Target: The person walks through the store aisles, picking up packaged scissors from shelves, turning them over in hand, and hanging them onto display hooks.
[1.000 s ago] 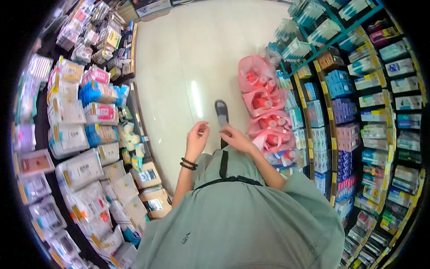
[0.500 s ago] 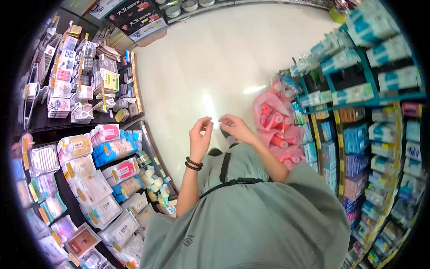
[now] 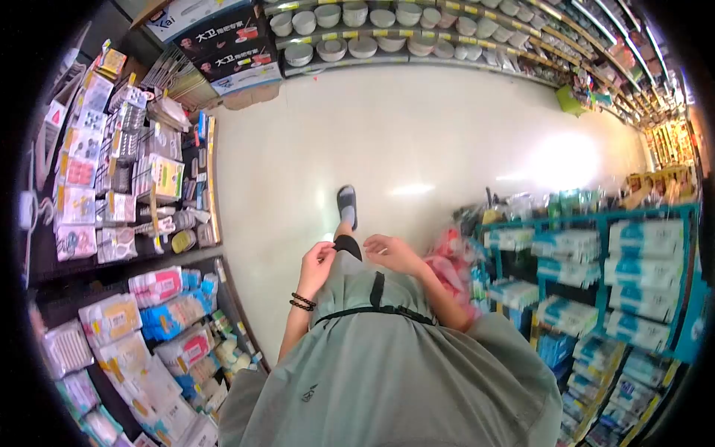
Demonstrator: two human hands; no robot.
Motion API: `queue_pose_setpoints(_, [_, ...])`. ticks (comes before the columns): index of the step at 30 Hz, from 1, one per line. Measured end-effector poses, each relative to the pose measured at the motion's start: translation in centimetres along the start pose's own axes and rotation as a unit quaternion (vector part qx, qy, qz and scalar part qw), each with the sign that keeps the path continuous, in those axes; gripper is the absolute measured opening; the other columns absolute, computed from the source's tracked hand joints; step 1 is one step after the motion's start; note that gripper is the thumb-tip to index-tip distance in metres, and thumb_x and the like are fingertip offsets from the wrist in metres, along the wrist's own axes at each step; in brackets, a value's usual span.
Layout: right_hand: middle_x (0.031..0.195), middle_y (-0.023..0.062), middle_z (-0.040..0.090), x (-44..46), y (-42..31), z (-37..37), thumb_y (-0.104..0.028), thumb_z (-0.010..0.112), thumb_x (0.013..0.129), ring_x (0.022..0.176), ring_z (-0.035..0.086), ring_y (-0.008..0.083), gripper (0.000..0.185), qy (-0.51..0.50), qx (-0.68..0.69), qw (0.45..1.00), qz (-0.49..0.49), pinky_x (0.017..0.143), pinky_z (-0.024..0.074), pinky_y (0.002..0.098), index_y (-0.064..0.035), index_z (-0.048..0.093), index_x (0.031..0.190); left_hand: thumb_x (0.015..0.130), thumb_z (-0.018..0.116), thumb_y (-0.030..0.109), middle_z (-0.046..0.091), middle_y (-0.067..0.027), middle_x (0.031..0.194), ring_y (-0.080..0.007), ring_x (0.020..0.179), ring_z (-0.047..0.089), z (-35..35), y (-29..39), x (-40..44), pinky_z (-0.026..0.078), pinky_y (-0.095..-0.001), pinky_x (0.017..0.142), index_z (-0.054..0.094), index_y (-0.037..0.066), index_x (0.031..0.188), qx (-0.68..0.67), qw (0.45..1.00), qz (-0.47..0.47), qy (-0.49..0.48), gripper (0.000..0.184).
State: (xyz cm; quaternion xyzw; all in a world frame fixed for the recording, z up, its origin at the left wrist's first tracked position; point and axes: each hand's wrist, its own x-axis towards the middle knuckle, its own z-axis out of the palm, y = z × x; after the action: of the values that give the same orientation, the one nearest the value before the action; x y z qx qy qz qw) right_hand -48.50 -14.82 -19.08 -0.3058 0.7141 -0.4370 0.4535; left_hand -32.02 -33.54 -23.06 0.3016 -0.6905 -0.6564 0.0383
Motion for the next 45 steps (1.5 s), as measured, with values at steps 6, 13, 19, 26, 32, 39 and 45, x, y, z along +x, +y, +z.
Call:
queue_pose_setpoints(6, [0.093,0.0155,0.068,14.0,-7.2,-10.3,-0.02,0.061,0.087,0.085,0.067,0.0267,0.028,0.038,-0.198,0.978,-0.05,0.077,0.053,0.0361,-0.002,0.061,0.108,0.093,0.057,0.01,0.067,-0.0059,0.094,-0.0124,0.087,0.063,-3.2,7.0,18.7,0.05,-0.0257,0.078,0.059,0.001,0.114,-0.07,0.997,0.028,0.013,0.023])
queue_pose_setpoints(13, [0.095,0.0169,0.067,25.3,-14.5,-17.0,-0.02,0.059,0.089,0.088,0.067,0.0259,0.028,0.083,-0.071,0.994,-0.021,0.076,0.0534,0.0366,-0.0004,0.06,0.11,0.094,0.056,0.01,0.066,-0.0063,0.096,-0.0121,0.088,0.062,-7.1,19.6,31.3,0.049,-0.0259,0.078,0.058,0.001,0.113,-0.107,0.991,0.062,0.052,0.022])
queue_pose_setpoints(19, [0.094,0.0173,0.067,33.7,-14.1,-18.7,-0.02,0.058,0.091,0.088,0.066,0.0281,0.028,-0.053,-0.106,0.992,-0.041,0.079,0.0522,0.0368,-0.0001,0.059,0.11,0.095,0.053,0.008,0.066,-0.0061,0.096,-0.0123,0.088,0.061,-9.3,19.9,34.4,0.048,-0.0258,0.08,0.058,0.001,0.113,-0.107,0.992,0.05,0.051,0.02])
queue_pose_setpoints(26, [0.094,0.0173,0.066,45.4,-17.5,-20.6,-0.021,0.057,0.092,0.09,0.066,0.0291,0.026,-0.126,-0.101,0.983,-0.085,0.081,0.0513,0.0357,-0.0018,0.06,0.109,0.095,0.052,0.007,0.066,-0.0071,0.094,-0.0137,0.089,0.062,-12.4,20.4,38.0,0.048,-0.0269,0.08,0.059,-0.001,0.11,-0.106,0.989,0.016,0.105,0.019])
queue_pose_setpoints(32, [0.098,0.0151,0.068,57.7,-21.0,-22.9,-0.022,0.055,0.094,0.094,0.066,0.0285,0.028,-0.169,-0.119,0.975,-0.077,0.083,0.0514,0.0352,-0.0005,0.06,0.111,0.094,0.055,0.008,0.067,-0.0057,0.094,-0.0119,0.087,0.061,-19.0,22.6,45.3,0.048,-0.0251,0.077,0.059,0.002,0.112,-0.077,0.979,0.017,0.186,0.019])
queue_pose_setpoints(39, [0.09,0.0116,0.068,70.4,-25.2,-24.0,-0.019,0.055,0.094,0.085,0.066,0.0175,0.025,-0.15,0.001,0.985,-0.085,0.075,0.0515,0.03,0.0019,0.061,0.107,0.097,0.055,0.012,0.066,-0.0061,0.094,-0.0127,0.088,0.061,-25.7,26.9,52.5,0.048,-0.027,0.08,0.059,0.002,0.113,-0.079,0.954,-0.012,0.288,0.02])
queue_pose_setpoints(45, [0.092,0.0074,0.067,78.6,-28.3,-22.4,-0.013,0.053,0.096,0.087,0.063,0.0155,0.02,-0.204,0.132,0.97,0.031,0.077,0.0498,0.0288,0.0,0.059,0.109,0.096,0.055,0.008,0.066,-0.0057,0.096,-0.0133,0.094,0.061,-28.8,28.0,54.4,0.048,-0.0274,0.088,0.058,0.0,0.116,-0.162,0.932,-0.046,0.322,0.021])
